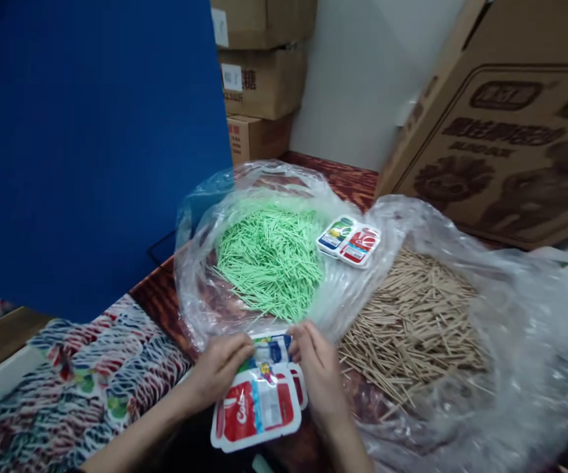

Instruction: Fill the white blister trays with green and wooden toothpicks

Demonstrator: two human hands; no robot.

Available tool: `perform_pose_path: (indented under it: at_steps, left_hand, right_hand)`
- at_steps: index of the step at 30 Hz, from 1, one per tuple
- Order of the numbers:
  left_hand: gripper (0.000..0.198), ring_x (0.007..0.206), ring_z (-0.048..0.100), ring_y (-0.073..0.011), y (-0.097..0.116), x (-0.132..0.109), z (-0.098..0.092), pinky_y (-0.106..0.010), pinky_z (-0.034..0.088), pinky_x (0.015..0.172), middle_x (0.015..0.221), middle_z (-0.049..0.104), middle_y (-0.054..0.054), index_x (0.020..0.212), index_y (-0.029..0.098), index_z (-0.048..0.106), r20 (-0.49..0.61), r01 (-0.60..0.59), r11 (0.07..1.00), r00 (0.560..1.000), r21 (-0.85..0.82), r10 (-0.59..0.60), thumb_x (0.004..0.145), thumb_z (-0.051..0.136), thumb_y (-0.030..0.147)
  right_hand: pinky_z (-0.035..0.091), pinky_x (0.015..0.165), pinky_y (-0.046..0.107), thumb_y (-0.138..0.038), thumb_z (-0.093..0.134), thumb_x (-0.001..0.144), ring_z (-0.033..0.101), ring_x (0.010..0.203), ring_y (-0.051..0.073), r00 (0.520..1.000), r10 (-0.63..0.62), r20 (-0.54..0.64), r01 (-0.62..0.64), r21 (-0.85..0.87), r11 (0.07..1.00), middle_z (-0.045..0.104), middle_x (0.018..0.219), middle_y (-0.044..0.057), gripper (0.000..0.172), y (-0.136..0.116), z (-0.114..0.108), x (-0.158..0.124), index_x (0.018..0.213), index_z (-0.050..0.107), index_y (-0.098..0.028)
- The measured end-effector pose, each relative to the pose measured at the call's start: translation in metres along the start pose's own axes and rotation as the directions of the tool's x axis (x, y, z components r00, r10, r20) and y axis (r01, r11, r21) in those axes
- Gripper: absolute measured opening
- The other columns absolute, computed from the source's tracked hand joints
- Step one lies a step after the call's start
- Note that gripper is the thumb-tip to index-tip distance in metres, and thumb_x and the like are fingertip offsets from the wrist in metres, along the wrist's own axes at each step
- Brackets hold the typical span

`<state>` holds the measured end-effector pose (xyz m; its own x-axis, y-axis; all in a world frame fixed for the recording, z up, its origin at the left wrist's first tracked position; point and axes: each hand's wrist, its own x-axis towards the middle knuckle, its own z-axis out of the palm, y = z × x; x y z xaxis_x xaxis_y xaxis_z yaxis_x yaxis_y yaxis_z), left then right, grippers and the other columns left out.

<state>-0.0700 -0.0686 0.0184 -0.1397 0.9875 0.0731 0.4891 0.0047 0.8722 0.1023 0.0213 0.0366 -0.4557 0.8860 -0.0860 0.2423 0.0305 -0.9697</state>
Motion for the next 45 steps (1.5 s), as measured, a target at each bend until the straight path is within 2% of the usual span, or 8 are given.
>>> perform_pose_path:
  at_steps: [5, 9, 14, 17, 20, 29, 34, 45]
  left_hand:
    - [0.032, 0.061, 0.04, -0.0121, -0.021, -0.017, -0.029, -0.023, 0.033, 0.057, 0.063, 0.044, 0.003, 0.065, 0.018, 0.047, -0.035, 0.234, 0.946, 0.968, -0.226, -0.248, 0.09, 0.044, 0.037]
    - [0.032, 0.062, 0.039, -0.0122, -0.023, -0.027, -0.028, -0.022, 0.034, 0.058, 0.065, 0.044, 0.003, 0.067, 0.018, 0.047, 0.012, 0.285, 0.912, 0.955, -0.294, -0.295, 0.09, 0.044, 0.039]
    - [0.032, 0.064, 0.041, -0.0126, -0.019, -0.026, -0.009, -0.023, 0.034, 0.061, 0.065, 0.046, 0.003, 0.066, 0.017, 0.049, 0.069, 0.257, 0.927, 0.966, -0.272, -0.247, 0.09, 0.044, 0.037]
    - [0.031, 0.064, 0.041, -0.0123, -0.018, -0.021, -0.002, -0.023, 0.033, 0.061, 0.065, 0.047, 0.003, 0.066, 0.017, 0.049, 0.084, 0.24, 0.929, 0.971, -0.283, -0.225, 0.091, 0.043, 0.035]
    - [0.031, 0.064, 0.042, -0.0122, -0.021, -0.015, 0.0, -0.023, 0.033, 0.061, 0.065, 0.047, 0.003, 0.067, 0.017, 0.05, 0.087, 0.235, 0.923, 0.972, -0.306, -0.218, 0.091, 0.044, 0.035]
    - [0.032, 0.065, 0.046, -0.0137, -0.033, -0.018, -0.003, -0.025, 0.037, 0.062, 0.066, 0.049, 0.002, 0.069, 0.018, 0.05, 0.113, 0.224, 0.947, 0.973, -0.229, -0.202, 0.093, 0.041, 0.037]
    - [0.025, 0.096, 0.053, -0.0209, -0.024, -0.002, 0.001, -0.035, 0.04, 0.087, 0.1, 0.062, -0.006, 0.079, 0.019, 0.06, 0.136, -0.069, 0.995, 0.989, 0.073, 0.059, 0.094, 0.042, 0.028]
    - [0.017, 0.113, 0.046, -0.0259, -0.019, 0.033, 0.077, -0.046, 0.036, 0.098, 0.117, 0.06, -0.008, 0.095, 0.02, 0.064, 0.157, -0.277, 0.878, 0.96, 0.391, 0.233, 0.089, 0.048, 0.017]
  right_hand:
    - [0.037, 0.059, 0.023, -0.035, 0.049, 0.088, 0.049, 0.061, 0.014, 0.99, -0.105, 0.099, 0.12, -0.161, 0.98, 0.05, 0.062, -0.003, 0.023, -0.007, 0.024, 0.04, 0.073, 0.055, -0.019]
    - [0.037, 0.063, 0.025, -0.023, 0.047, 0.088, 0.053, 0.063, 0.015, 0.972, -0.188, 0.14, 0.229, -0.407, 0.884, 0.059, 0.064, -0.001, 0.022, 0.002, 0.049, 0.078, 0.068, 0.057, -0.019]
    - [0.036, 0.076, 0.031, -0.014, 0.042, 0.09, 0.053, 0.088, 0.022, 0.902, -0.363, 0.234, 0.391, -0.798, 0.459, 0.066, 0.087, 0.01, 0.023, -0.001, 0.072, 0.133, 0.083, 0.064, -0.016]
    - [0.035, 0.078, 0.033, -0.006, 0.043, 0.087, 0.05, 0.092, 0.024, 0.846, -0.334, 0.415, 0.496, -0.842, 0.21, 0.064, 0.091, 0.014, 0.022, -0.01, 0.088, 0.152, 0.087, 0.065, -0.012]
    - [0.034, 0.08, 0.036, -0.004, 0.043, 0.085, 0.048, 0.097, 0.026, 0.793, -0.302, 0.529, 0.577, -0.811, 0.095, 0.061, 0.098, 0.017, 0.022, -0.012, 0.103, 0.162, 0.09, 0.065, -0.006]
    - [0.031, 0.079, 0.04, -0.006, 0.04, 0.087, 0.048, 0.091, 0.029, 0.801, -0.165, 0.576, 0.584, -0.812, 0.001, 0.063, 0.094, 0.021, 0.028, -0.007, 0.118, 0.166, 0.093, 0.067, -0.003]
    - [0.032, 0.078, 0.039, -0.007, 0.039, 0.088, 0.049, 0.097, 0.029, 0.819, -0.108, 0.564, 0.571, -0.82, 0.041, 0.063, 0.103, 0.023, 0.03, -0.014, 0.115, 0.162, 0.101, 0.065, -0.002]
    - [0.038, 0.076, 0.032, -0.008, 0.044, 0.087, 0.061, 0.096, 0.026, 0.848, -0.072, 0.525, 0.529, -0.829, 0.18, 0.068, 0.105, 0.019, 0.026, -0.017, 0.101, 0.174, 0.107, 0.061, -0.008]
